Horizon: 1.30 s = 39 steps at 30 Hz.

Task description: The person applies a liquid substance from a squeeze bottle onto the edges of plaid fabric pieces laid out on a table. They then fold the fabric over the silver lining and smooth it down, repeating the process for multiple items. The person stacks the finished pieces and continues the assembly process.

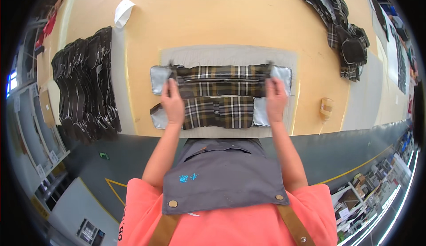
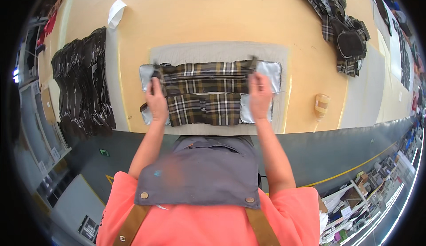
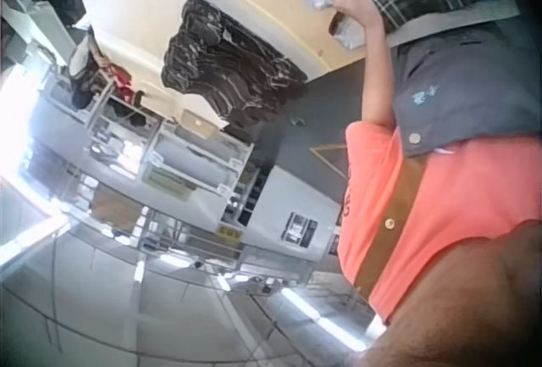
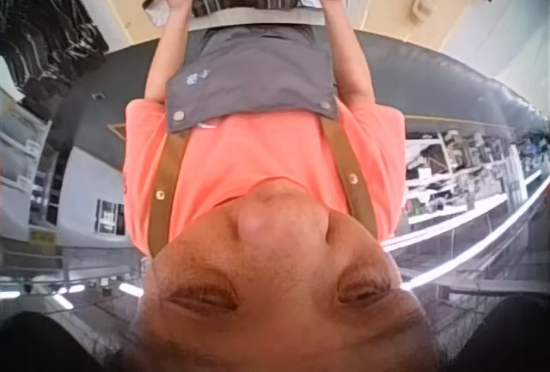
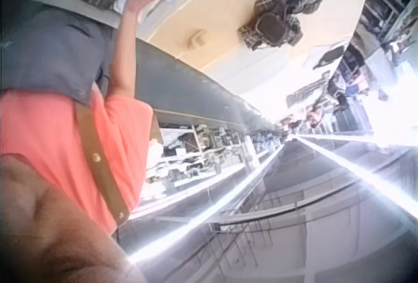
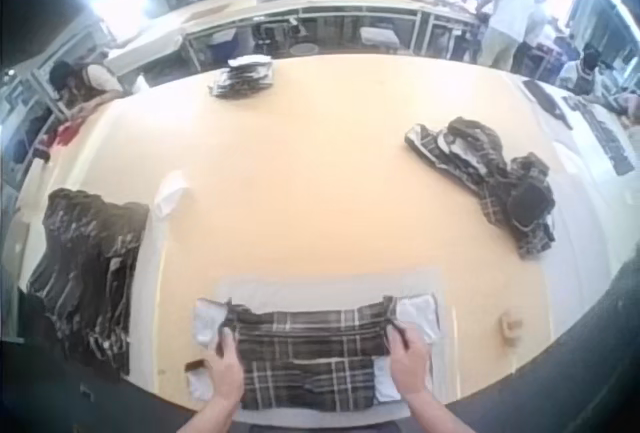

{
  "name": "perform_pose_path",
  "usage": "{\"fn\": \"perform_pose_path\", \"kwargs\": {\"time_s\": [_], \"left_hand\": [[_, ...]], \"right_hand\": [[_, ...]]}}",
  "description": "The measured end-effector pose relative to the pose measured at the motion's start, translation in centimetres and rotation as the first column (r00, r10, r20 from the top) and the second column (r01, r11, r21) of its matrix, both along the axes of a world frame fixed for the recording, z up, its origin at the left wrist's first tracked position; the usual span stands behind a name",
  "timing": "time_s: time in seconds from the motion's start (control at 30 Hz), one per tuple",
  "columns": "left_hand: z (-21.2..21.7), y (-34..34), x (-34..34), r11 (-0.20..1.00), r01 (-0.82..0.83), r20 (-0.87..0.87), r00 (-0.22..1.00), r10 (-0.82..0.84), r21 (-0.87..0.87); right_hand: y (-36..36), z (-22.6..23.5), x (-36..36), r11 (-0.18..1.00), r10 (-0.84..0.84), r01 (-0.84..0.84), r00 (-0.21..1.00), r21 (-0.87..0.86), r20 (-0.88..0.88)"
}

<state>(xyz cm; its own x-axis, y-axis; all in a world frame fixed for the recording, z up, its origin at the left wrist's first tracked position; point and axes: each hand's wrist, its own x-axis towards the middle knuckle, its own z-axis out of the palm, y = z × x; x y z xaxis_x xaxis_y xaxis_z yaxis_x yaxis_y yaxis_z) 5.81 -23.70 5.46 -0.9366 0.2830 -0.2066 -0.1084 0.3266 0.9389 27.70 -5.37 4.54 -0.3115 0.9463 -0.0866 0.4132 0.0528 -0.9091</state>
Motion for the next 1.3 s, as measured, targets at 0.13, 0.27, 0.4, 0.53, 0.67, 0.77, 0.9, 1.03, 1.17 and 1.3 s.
{"fn": "perform_pose_path", "kwargs": {"time_s": [0.13,0.27,0.4,0.53,0.67,0.77,0.9,1.03,1.17,1.3], "left_hand": [[-1.3,4.2,4.0,0.872,0.462,-0.278,0.827,-0.490,-0.163],[-5.6,3.8,4.9,0.673,0.601,-0.326,0.592,-0.737,-0.430],[-4.7,3.6,5.1,0.559,0.673,-0.279,0.487,-0.827,-0.484],[-2.4,4.9,5.1,0.559,0.692,-0.333,0.449,-0.829,-0.457],[-1.4,6.8,5.3,0.576,0.682,-0.342,0.464,-0.817,-0.450],[-0.8,8.0,5.3,0.585,0.653,-0.314,0.495,-0.810,-0.481],[0.1,9.3,5.3,0.685,0.657,-0.245,0.641,-0.727,-0.315],[-0.8,9.8,5.1,0.709,0.629,-0.245,0.668,-0.703,-0.319],[0.0,10.6,4.8,0.677,0.631,-0.274,0.622,-0.733,-0.379],[1.3,10.7,4.6,0.674,0.653,-0.315,0.596,-0.739,-0.347]], "right_hand": [[-3.2,-2.0,-4.5,0.942,0.269,-0.261,0.963,0.210,-0.010],[-3.6,-4.0,-4.7,0.859,0.500,-0.496,0.866,0.125,0.001],[4.1,-1.3,-2.3,0.868,0.438,-0.440,0.897,0.230,0.063],[18.6,-0.2,0.6,0.959,0.058,-0.108,0.980,0.262,0.190],[31.0,-1.8,0.6,0.783,-0.024,-0.203,0.934,0.587,0.355],[36.5,-3.7,-2.9,0.715,-0.110,-0.264,0.872,0.647,0.477],[40.3,-6.4,-6.2,0.707,-0.296,-0.320,0.676,0.631,0.675],[43.3,-8.0,-4.4,0.809,-0.087,-0.181,0.904,0.559,0.419],[43.7,-1.3,1.4,0.996,-0.080,0.094,0.871,0.005,-0.484],[43.6,8.1,8.9,1.000,0.018,0.003,0.628,0.025,-0.778]]}}
